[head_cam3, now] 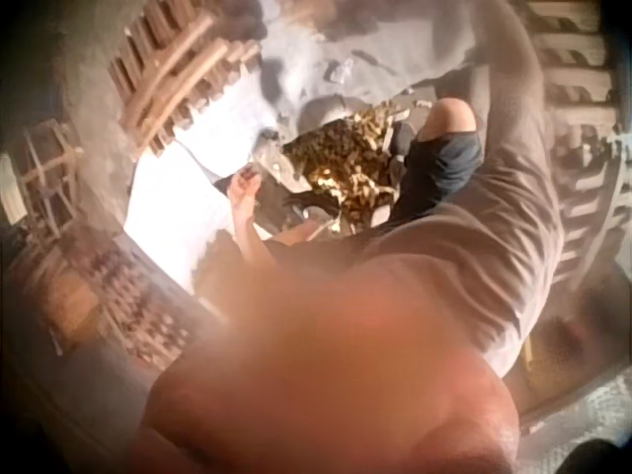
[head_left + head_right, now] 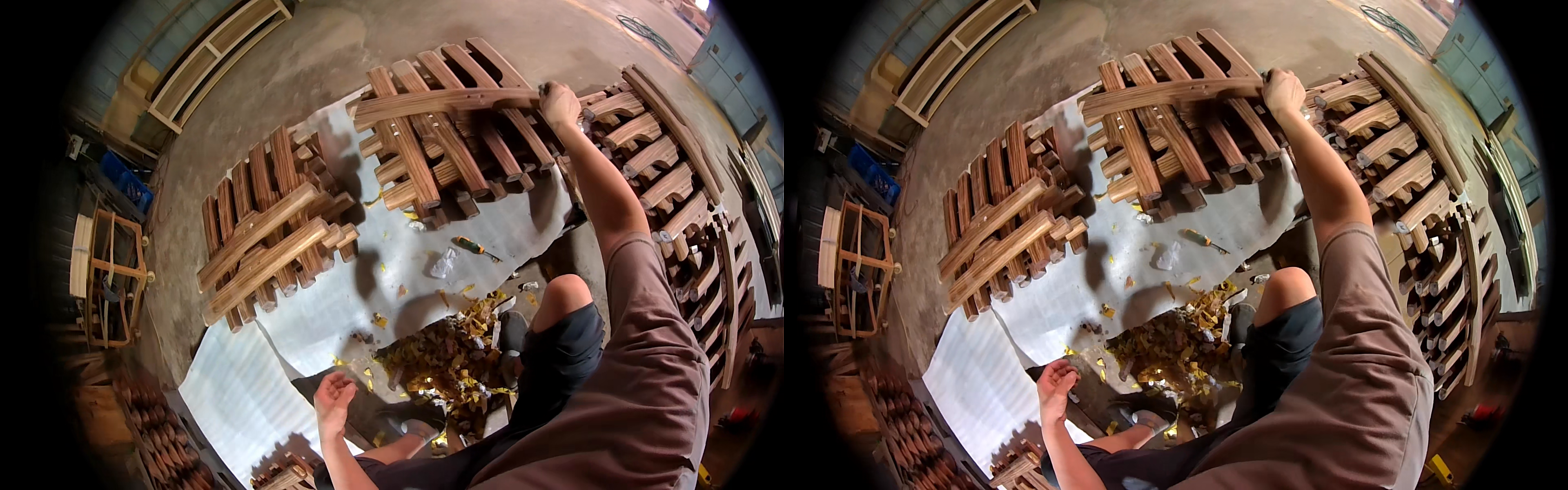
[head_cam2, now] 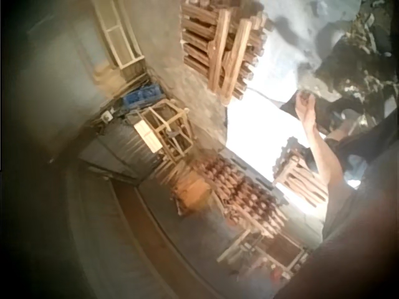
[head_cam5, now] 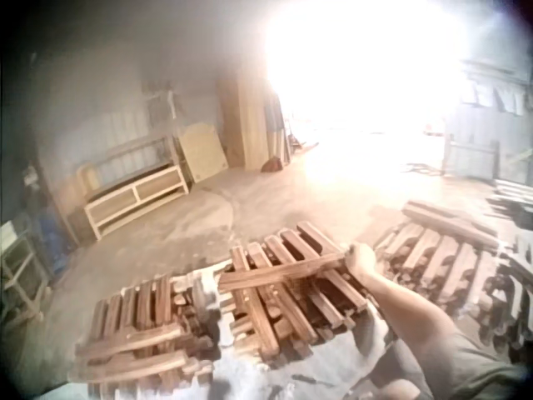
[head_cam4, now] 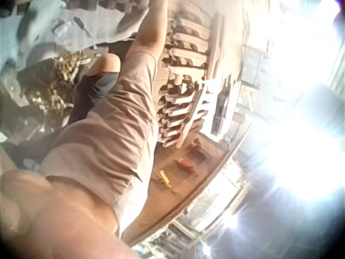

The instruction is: The person is using a scraper to remove excess glue and yellow tape from wooden furniture components. They work on one piece at a time, scraping different sides and ends before placing the finished component onto a stack.

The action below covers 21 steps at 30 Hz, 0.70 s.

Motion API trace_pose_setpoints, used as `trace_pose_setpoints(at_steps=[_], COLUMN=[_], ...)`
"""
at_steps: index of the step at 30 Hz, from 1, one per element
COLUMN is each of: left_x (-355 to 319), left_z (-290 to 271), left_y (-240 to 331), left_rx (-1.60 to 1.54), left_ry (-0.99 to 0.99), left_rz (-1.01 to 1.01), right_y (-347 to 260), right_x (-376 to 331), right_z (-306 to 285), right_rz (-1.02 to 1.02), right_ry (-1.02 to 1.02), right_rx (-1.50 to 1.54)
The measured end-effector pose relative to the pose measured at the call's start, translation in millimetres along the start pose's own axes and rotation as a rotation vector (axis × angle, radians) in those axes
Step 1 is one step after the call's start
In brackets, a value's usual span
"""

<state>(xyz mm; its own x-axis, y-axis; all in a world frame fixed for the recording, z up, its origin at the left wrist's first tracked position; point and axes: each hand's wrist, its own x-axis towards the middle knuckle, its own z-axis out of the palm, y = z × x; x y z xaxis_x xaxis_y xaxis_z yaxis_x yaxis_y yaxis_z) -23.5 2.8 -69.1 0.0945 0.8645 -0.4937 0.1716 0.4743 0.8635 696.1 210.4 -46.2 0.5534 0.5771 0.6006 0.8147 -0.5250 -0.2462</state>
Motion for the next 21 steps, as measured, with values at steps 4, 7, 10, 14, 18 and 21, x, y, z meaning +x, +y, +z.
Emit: trace_pose_setpoints(at_steps=[4, 7, 10, 14, 18, 21], left_x=[9, -27, -32, -80, -183, -233], left_z=[3, -31, -36, -75, -126, -155], left_y=[7, -4, 8, 43, -19, -151], left_rx=[0.079, 0.039, 0.069, -0.007, -0.023, 0.152], left_ry=[0.056, 0.222, 0.323, 0.557, 0.946, 1.295], left_rz=[0.074, 0.215, 0.351, 0.573, 0.452, 0.107], right_y=[-36, -137, -141, -131, -96, -75], right_x=[-5, -102, -177, -257, -288, -299], right_z=[27, 6, -36, -112, -56, -16], right_rz=[0.128, -0.293, -0.824, -1.061, -1.545, -1.978], right_ry=[-0.399, -0.924, -1.246, -1.313, -1.167, -0.741], right_rx=[0.553, 0.681, 0.281, 0.282, 0.385, 0.551])
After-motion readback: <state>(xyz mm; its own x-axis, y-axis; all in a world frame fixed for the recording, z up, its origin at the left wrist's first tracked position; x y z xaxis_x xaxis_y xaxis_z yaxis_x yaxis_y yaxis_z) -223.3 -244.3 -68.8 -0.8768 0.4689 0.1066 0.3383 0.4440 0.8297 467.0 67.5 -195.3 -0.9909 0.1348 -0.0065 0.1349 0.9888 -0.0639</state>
